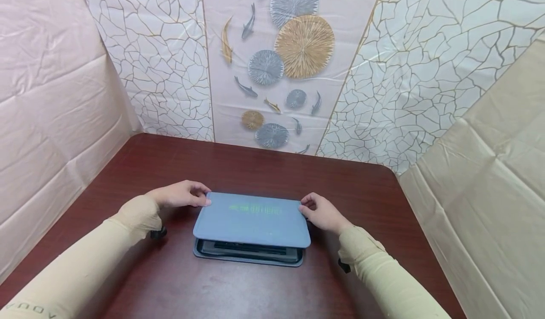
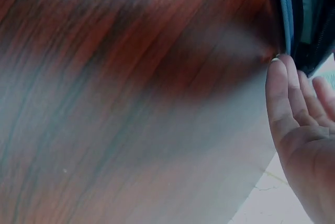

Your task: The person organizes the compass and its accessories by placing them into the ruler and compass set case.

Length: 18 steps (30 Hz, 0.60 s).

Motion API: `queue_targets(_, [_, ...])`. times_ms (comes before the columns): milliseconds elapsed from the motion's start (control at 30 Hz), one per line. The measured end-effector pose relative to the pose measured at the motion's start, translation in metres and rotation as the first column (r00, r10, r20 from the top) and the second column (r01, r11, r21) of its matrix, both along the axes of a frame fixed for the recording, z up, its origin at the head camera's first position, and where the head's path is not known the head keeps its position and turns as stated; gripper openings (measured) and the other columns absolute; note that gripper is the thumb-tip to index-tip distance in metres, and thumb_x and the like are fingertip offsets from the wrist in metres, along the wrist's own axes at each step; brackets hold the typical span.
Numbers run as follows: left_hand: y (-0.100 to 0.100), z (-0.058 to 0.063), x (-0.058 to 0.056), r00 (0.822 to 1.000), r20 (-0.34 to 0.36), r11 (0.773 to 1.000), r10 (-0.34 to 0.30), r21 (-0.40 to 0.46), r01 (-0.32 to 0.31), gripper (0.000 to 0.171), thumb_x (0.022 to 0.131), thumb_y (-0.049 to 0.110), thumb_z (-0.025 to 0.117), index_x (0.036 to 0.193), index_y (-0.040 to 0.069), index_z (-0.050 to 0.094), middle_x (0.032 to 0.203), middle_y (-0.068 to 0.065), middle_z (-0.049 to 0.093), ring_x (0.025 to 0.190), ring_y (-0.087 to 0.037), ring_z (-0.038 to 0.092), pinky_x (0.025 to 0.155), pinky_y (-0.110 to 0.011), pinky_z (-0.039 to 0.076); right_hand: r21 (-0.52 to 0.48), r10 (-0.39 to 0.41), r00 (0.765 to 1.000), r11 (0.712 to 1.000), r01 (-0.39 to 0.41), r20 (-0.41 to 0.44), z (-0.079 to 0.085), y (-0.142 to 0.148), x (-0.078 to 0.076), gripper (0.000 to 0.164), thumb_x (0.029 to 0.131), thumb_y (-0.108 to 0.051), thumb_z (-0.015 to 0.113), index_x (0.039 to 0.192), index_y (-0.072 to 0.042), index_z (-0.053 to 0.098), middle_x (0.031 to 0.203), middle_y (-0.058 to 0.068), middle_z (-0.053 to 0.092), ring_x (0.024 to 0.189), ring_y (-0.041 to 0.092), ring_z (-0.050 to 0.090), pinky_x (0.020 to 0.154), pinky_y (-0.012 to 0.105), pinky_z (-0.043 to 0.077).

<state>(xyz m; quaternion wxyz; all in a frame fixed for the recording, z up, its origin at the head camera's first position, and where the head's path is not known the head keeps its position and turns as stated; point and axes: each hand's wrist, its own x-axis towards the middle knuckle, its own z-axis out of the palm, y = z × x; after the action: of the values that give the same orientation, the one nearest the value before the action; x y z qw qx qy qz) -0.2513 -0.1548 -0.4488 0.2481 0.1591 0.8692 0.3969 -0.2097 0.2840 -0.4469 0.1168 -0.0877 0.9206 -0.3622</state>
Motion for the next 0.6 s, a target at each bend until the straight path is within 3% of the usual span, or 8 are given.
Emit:
queue_targets(167, [0.004,-0.001,0.000,0.999,-0.013,0.999,-0.039,-0.025,0.039,0.061,0.083,0.041,0.075,0.129,0.006,0.056,0.097,-0.005,0.061,0.084,-0.018,0.056,0.077,-0.034,0.045,0.018,-0.035,0.999,0.999,0.035,0.014,-0.003,-0.004,0.000,0.034,0.096,-0.023,0.063,0.122,-0.003,0.053,0.106,0.010,0.059,0.084,0.018,0.062,0.072,0.033,0.054])
queue_targets(300, [0.007,-0.003,0.001,0.999,-0.024,0.999,-0.035,-0.033,0.035,0.059,0.083,0.035,0.077,0.128,0.005,0.055,0.095,-0.006,0.059,0.080,-0.018,0.056,0.073,-0.033,0.045,0.018,-0.045,0.998,0.999,0.044,0.040,-0.004,-0.006,0.000,0.042,0.095,-0.023,0.064,0.127,0.001,0.051,0.107,0.012,0.059,0.083,0.018,0.062,0.072,0.033,0.054])
queue_targets(600, [0.011,-0.009,0.001,0.996,-0.082,0.999,-0.035,0.030,0.037,0.048,0.079,0.024,0.082,0.116,0.006,0.059,0.091,-0.008,0.057,0.082,-0.020,0.055,0.070,-0.031,0.047,0.036,-0.033,0.999,0.999,0.032,0.014,-0.006,-0.006,0.001,0.037,0.095,-0.023,0.065,0.123,-0.002,0.056,0.105,0.009,0.060,0.088,0.021,0.059,0.071,0.032,0.053])
